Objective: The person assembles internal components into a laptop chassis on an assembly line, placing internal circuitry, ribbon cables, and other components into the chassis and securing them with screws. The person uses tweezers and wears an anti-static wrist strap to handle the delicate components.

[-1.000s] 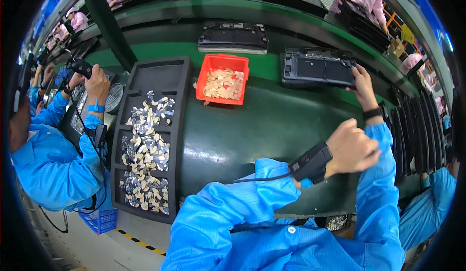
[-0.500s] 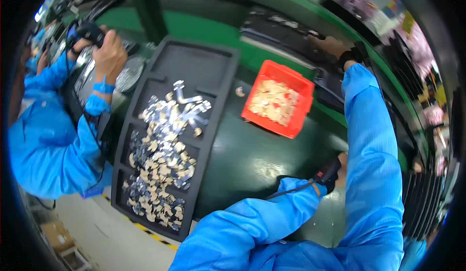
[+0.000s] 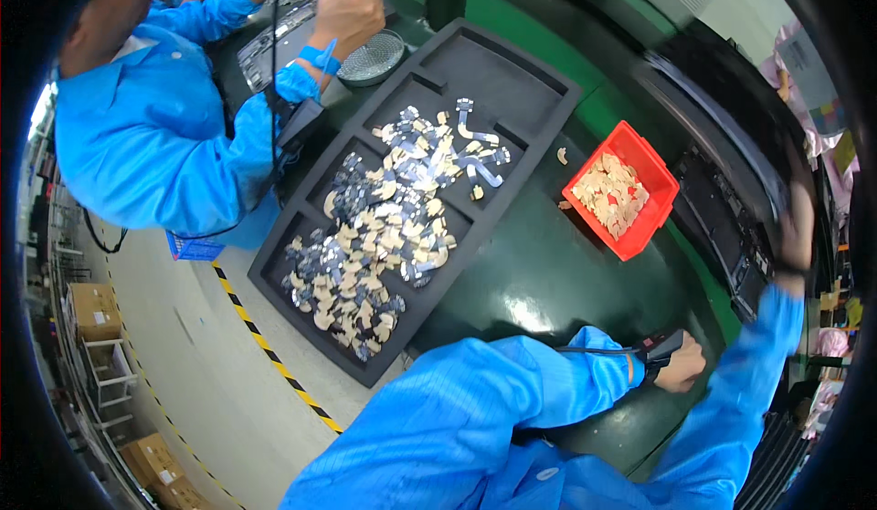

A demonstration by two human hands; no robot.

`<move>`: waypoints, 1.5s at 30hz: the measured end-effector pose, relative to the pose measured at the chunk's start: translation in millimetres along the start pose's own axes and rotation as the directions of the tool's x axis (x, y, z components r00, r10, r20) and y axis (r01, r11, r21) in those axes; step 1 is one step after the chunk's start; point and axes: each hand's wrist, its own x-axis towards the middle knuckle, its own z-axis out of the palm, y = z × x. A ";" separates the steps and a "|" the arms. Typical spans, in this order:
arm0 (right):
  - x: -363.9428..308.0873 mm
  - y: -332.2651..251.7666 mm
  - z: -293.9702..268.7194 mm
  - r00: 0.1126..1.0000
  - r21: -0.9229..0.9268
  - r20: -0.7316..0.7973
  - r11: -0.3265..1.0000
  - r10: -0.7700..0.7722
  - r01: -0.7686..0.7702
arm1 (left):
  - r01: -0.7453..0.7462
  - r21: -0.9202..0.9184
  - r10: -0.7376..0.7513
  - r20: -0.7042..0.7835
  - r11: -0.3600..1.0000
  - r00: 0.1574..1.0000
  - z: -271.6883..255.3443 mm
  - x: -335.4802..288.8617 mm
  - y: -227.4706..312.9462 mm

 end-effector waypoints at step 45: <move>-173.4 -256.1 65.9 0.769 0.923 -0.145 0.365 0.623 -0.121 | 0.269 -0.924 -0.731 -0.017 0.273 0.682 -191.2 -57.1 104.6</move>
